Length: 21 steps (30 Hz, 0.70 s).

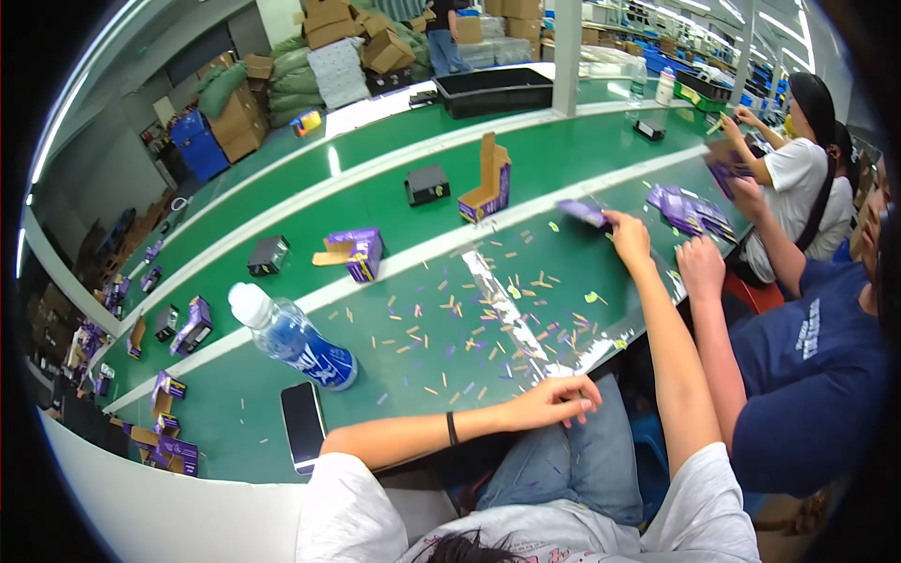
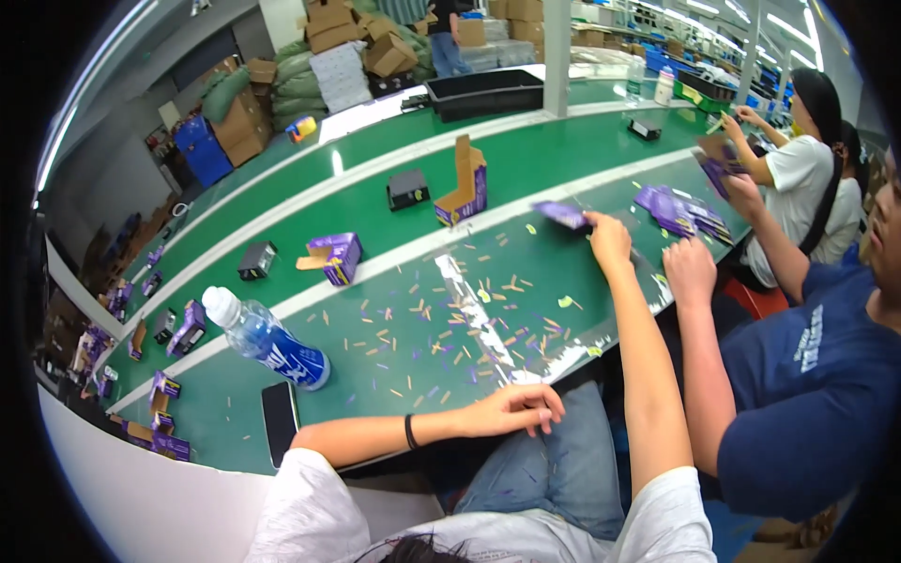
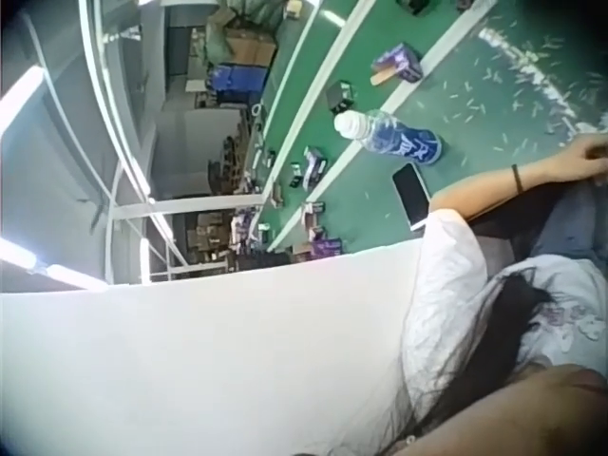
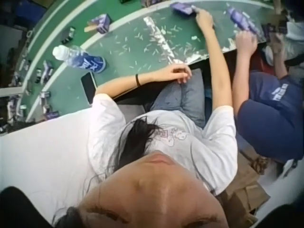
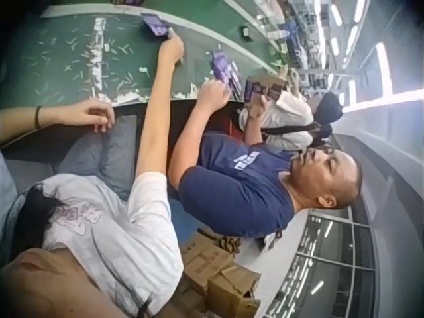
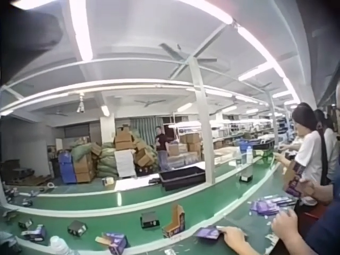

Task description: Folding cardboard boxes and inserting packaged items on an assembly line.

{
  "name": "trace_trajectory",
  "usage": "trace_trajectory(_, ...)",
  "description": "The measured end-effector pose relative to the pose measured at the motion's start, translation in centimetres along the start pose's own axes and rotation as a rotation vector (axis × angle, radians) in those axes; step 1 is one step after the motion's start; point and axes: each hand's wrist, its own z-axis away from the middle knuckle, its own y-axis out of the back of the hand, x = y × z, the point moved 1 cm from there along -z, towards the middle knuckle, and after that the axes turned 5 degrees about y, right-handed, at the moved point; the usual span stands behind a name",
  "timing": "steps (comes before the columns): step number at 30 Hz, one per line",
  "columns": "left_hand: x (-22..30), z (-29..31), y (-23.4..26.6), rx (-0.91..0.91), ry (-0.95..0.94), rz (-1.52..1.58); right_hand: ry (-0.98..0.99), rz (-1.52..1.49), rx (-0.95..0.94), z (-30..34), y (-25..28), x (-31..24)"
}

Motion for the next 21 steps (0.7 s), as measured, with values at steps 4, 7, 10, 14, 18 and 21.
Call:
trace_trajectory(4, 0.6, 0.7, 0.4, 0.032, 0.003, -0.006, 0.277, -0.177, 0.027, 2.3, -1.8, -7.0)
trace_trajectory(7, 0.7, 0.6, 0.7, 0.007, 0.041, 0.022, 0.446, -0.288, -0.058, 4.7, -1.6, -10.0)
trace_trajectory(10, 0.7, 0.8, 1.3, 0.02, 0.051, 0.026, 0.544, -0.415, -0.375, 6.0, 1.9, -13.3)
trace_trajectory(14, 0.4, 0.8, 1.3, 0.004, 0.064, 0.017, 0.502, -0.513, -0.371, 2.8, 4.4, -13.6)
trace_trajectory(18, 0.5, 0.6, 0.8, 0.032, 0.024, 0.007, 0.327, -0.317, -0.318, -2.5, 2.3, -13.0)
trace_trajectory(21, 0.9, 0.6, 0.9, 0.02, 0.026, 0.018, 0.475, -0.337, -0.082, -2.7, -1.4, -12.7)
